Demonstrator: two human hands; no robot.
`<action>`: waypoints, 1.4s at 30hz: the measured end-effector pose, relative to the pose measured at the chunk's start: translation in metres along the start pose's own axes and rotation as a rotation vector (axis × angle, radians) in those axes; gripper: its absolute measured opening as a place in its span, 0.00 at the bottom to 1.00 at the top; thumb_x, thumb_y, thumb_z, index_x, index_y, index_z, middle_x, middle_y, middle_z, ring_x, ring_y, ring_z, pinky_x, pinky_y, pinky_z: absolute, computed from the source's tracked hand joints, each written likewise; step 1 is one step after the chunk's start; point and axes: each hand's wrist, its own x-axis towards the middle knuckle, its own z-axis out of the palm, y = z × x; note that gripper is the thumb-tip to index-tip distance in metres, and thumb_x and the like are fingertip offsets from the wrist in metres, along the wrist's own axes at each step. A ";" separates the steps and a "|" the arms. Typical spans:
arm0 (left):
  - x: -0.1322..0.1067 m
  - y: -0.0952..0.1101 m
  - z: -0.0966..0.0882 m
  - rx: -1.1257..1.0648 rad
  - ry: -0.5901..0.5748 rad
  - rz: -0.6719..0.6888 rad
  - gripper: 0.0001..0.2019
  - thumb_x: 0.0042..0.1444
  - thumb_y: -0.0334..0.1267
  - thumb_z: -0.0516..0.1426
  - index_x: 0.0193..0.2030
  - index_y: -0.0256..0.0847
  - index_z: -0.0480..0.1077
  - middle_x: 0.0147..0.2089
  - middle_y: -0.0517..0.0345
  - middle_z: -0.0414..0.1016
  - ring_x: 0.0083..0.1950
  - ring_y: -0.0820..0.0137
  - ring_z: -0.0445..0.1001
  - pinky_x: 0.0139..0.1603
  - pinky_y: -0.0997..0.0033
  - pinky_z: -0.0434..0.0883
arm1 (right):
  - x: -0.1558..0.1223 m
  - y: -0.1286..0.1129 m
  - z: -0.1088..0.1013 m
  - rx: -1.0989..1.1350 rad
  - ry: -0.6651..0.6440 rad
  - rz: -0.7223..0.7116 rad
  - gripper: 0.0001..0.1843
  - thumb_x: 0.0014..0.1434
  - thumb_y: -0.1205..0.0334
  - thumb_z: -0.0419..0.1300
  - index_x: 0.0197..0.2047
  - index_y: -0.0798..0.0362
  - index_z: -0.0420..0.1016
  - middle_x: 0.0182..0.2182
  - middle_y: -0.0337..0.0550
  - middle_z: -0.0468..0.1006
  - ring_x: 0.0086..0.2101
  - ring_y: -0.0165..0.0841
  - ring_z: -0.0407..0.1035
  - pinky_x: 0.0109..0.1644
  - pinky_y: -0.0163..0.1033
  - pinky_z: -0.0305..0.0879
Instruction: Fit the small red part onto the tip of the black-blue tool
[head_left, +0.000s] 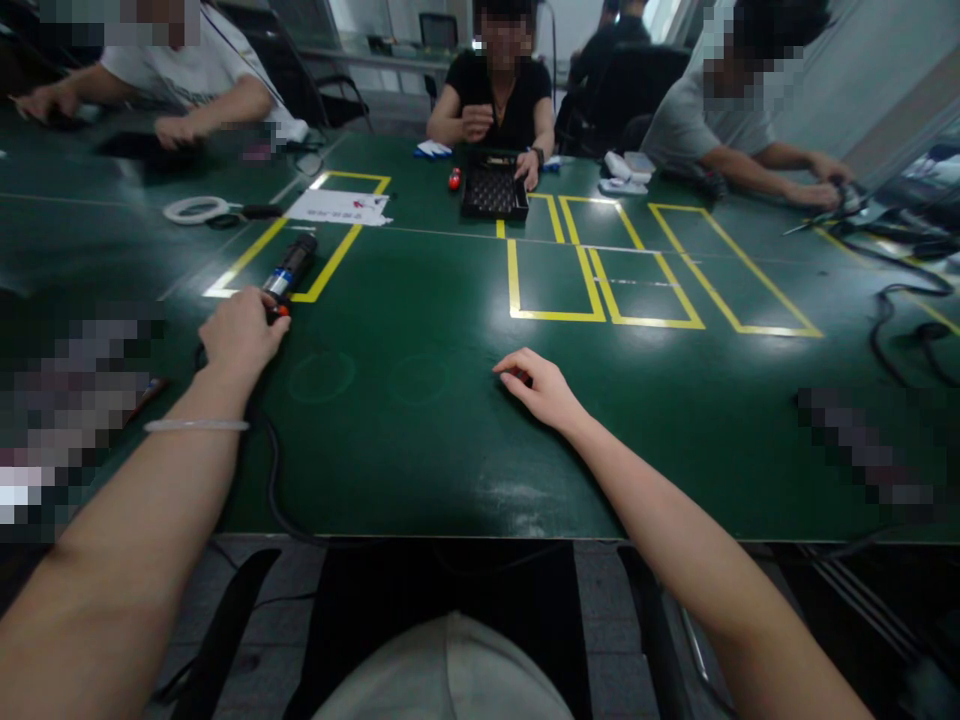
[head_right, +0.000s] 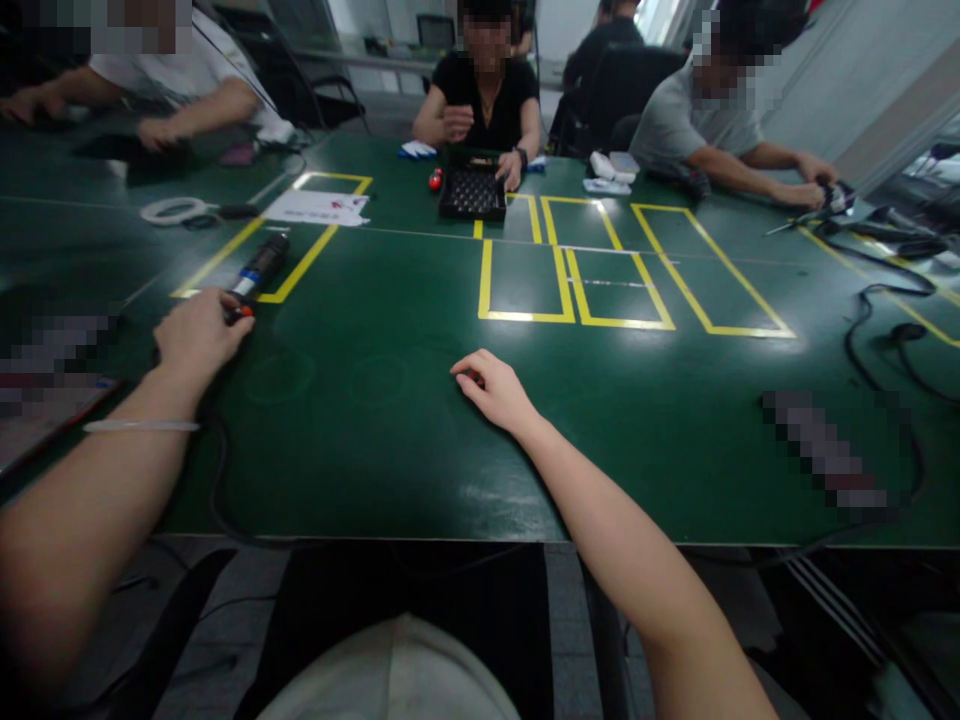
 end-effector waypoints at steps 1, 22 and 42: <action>0.001 0.000 0.001 -0.008 0.010 -0.014 0.24 0.63 0.49 0.53 0.58 0.32 0.67 0.53 0.45 0.71 0.47 0.60 0.66 0.50 0.56 0.67 | 0.000 0.000 0.000 0.000 -0.001 0.002 0.07 0.64 0.66 0.57 0.43 0.52 0.76 0.39 0.44 0.76 0.33 0.30 0.68 0.40 0.38 0.66; -0.113 0.173 -0.036 -1.066 -0.647 0.696 0.29 0.65 0.46 0.55 0.69 0.35 0.60 0.34 0.57 0.73 0.35 0.70 0.73 0.40 0.68 0.71 | -0.003 -0.012 0.003 0.106 -0.056 -0.037 0.11 0.62 0.64 0.61 0.49 0.51 0.73 0.41 0.43 0.76 0.37 0.32 0.71 0.41 0.38 0.68; -0.132 0.170 -0.012 -0.743 -0.261 1.005 0.13 0.61 0.40 0.56 0.51 0.40 0.68 0.46 0.52 0.73 0.46 0.66 0.74 0.49 0.65 0.71 | -0.002 -0.019 0.008 0.168 -0.076 0.122 0.09 0.60 0.58 0.65 0.42 0.53 0.77 0.30 0.38 0.78 0.30 0.29 0.69 0.37 0.35 0.65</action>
